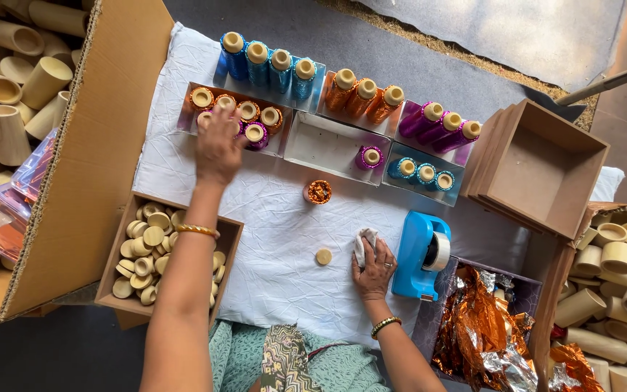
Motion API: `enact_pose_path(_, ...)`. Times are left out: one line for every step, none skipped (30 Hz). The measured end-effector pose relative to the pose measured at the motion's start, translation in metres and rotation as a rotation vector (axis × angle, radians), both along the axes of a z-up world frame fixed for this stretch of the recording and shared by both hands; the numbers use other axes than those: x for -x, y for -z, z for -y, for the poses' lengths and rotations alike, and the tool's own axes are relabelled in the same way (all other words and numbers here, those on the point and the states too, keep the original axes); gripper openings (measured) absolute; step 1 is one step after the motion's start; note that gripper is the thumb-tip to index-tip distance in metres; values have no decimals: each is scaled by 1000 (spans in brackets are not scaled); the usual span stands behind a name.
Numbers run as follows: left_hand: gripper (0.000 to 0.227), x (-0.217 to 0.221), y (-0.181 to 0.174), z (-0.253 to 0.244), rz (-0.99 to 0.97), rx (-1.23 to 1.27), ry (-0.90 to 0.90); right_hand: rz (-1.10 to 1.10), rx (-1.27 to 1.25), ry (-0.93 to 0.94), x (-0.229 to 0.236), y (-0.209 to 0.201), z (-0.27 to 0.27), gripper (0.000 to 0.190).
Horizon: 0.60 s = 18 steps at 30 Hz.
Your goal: The person wipes small wooden disks with a cloth, wraps them in foil and paper by hand, and places the wrapped items into cardboard tubes.
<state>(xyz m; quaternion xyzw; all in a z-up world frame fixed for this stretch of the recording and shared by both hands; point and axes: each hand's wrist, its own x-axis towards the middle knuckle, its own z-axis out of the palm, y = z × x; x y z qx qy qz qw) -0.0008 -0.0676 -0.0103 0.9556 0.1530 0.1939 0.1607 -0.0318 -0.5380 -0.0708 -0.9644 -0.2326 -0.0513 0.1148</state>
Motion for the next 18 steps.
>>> enact_pose_path(54, 2, -2, 8, 1, -3, 2, 1, -3, 2, -1, 0, -1, 54)
enact_pose_path(62, 4, -3, 18, -104, -19, 20, 3, -9, 0, -1, 1, 0, 54)
enact_pose_path(70, 6, -3, 27, -208, -35, 39, 5, -14, -1, -1, 1, 0, 54)
enact_pose_path(70, 7, 0, 29, -209, -34, 42, 4, -13, 1, -1, 1, 0, 54)
enact_pose_path(70, 7, 3, 31, -246, -51, 40, 7, -18, -1, -1, 0, 0, 54)
enact_pose_path(70, 8, 6, 33, -282, -69, 37, 10, -24, -4, -1, 0, 0, 54)
enact_pose_path(70, 8, 3, 33, -283, -68, 38, 9, -24, -2, 1, -1, 1, 54)
enact_pose_path(70, 7, 1, 33, -283, -58, 35, 8, -32, -4, 2, -2, 1, 53)
enact_pose_path(69, 7, -3, 33, -282, -47, 33, 8, -40, -6, 3, -2, 1, 53)
enact_pose_path(69, 2, -8, 35, -278, -52, 33, 12, -45, -5, -1, -2, -2, 53)
enact_pose_path(71, -4, -13, 36, -262, -60, 27, 14, -50, -5, -6, -2, -5, 53)
enact_pose_path(74, -4, -17, 41, -257, -62, 25, 7, -48, -2, -3, -3, -3, 53)
enact_pose_path(74, -10, -11, 43, -263, -59, 29, 1, -45, 1, 2, -4, -1, 53)
enact_pose_path(77, -18, -5, 44, -254, -34, 62, -2, -40, -1, 2, -4, -1, 53)
enact_pose_path(81, -26, -1, 44, -245, -9, 95, -5, -34, -3, 2, -5, 0, 53)
enact_pose_path(81, -30, 5, 44, -241, -11, 93, -1, -36, -4, 0, -4, -2, 53)
enact_pose_path(82, -34, 11, 44, -275, -91, 95, -1, -38, -5, -1, -4, -3, 54)
enact_pose_path(82, -37, 19, 46, -313, -168, 100, -4, -38, -3, 0, -4, -2, 54)
